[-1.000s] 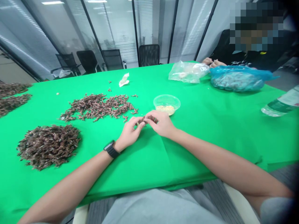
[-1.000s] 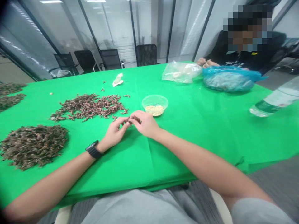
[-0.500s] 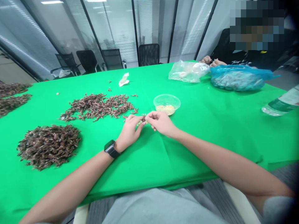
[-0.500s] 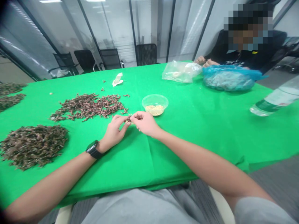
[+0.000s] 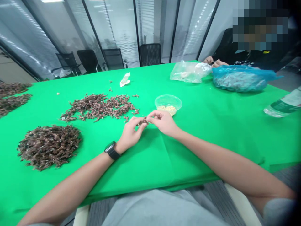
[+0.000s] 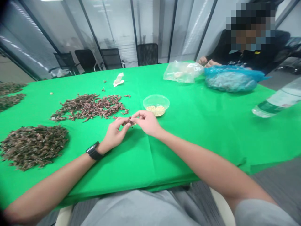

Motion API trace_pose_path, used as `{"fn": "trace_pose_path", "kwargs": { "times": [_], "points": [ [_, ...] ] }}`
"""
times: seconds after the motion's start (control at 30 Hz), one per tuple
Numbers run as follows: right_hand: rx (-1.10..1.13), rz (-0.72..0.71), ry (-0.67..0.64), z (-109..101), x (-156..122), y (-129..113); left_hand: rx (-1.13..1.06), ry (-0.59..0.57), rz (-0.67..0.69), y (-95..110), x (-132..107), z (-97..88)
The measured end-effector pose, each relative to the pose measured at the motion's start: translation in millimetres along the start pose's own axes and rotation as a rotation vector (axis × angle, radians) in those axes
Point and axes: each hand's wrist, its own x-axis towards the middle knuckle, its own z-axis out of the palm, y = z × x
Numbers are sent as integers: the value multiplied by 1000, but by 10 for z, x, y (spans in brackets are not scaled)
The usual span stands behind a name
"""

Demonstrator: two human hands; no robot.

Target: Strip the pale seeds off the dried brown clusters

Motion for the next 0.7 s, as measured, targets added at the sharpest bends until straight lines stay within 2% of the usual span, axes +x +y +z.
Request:
{"fn": "trace_pose_path", "kwargs": {
  "times": [0.17, 0.27, 0.5, 0.7],
  "points": [
    [-270, -317, 45, -22, -18, 28, -78, -10, -93, 45, -4, 12],
    [-369, -382, 33, -23, -44, 14, -67, 12, -89, 43, -5, 21],
    [-361, -275, 43, 35, -98, -33, 48, 68, -4, -11, -11, 48],
    [-28, 18, -8, 54, -81, -92, 255, 45, 155, -39, -7, -19]
  ]
}}
